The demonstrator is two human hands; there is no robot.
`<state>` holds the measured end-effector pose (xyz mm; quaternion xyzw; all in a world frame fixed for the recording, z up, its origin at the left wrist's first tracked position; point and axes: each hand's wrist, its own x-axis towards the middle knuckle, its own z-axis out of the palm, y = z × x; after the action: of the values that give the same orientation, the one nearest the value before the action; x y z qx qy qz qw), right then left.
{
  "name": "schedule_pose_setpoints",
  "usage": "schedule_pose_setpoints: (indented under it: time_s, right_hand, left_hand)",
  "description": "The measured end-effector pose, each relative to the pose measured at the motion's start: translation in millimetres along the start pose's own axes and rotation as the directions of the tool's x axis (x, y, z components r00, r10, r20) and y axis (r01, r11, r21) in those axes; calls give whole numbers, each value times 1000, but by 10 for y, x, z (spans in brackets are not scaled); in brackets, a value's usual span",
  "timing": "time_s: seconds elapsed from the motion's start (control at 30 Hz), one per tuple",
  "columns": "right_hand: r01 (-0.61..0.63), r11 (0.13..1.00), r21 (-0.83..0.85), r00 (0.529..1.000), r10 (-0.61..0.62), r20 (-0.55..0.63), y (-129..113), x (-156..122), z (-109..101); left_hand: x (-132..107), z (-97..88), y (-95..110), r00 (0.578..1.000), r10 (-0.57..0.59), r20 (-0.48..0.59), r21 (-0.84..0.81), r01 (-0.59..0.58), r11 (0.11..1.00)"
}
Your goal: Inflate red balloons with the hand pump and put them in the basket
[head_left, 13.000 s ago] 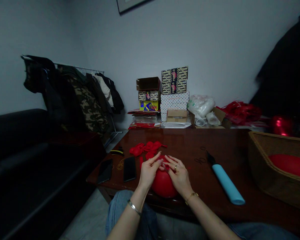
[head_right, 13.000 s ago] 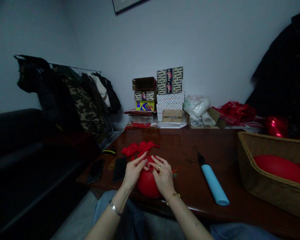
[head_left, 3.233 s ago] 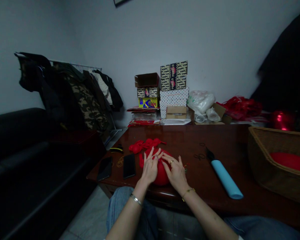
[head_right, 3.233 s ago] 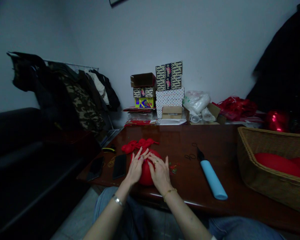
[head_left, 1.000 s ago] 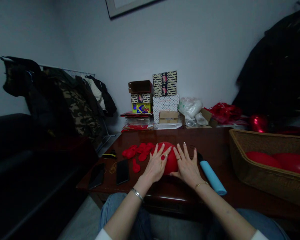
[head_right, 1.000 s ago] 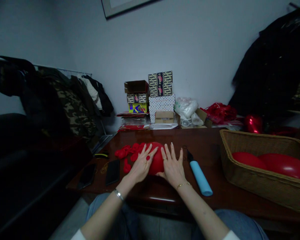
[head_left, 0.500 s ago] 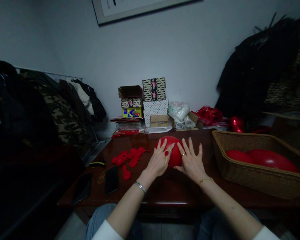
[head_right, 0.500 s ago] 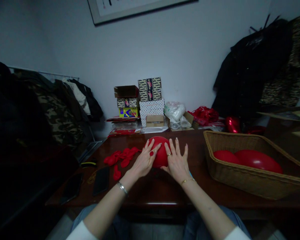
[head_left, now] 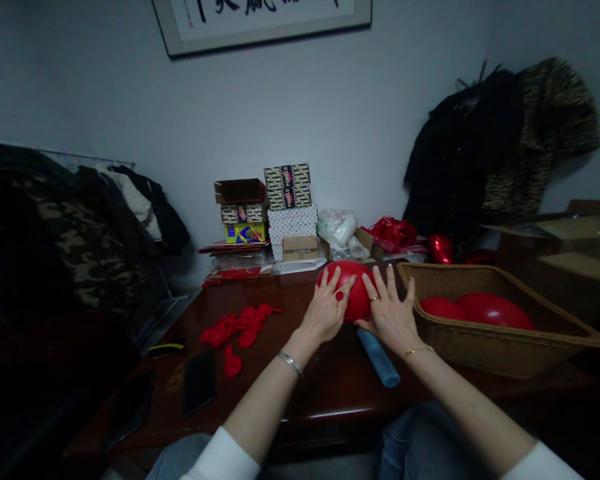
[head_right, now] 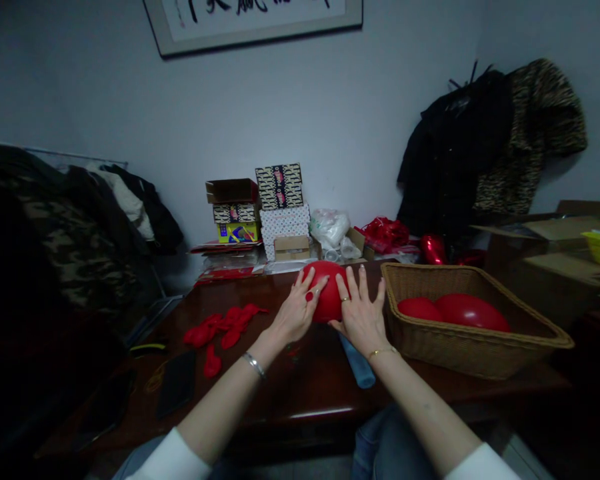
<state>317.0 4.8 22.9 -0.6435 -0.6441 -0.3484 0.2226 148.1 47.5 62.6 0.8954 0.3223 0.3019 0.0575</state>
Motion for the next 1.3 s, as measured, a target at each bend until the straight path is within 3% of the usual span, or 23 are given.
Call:
schedule_pose_setpoints:
  time_s: [0.6,0.97,1.3]
  right_hand:
    - [-101,986,-134,994,95,-49,788,51,-208]
    - [-190,959,-212,981,175,-86,1353,-66,-223]
    - [-244,938,-248,970,233,-70,1704,-214,-112]
  left_hand:
    - [667,274,476,981,185,-67,-41,-188,981]
    - [1094,662,841,962,264,-61,-111,-270,956]
    - [1365,1074,1010,955,293,-45,-249,-294,923]
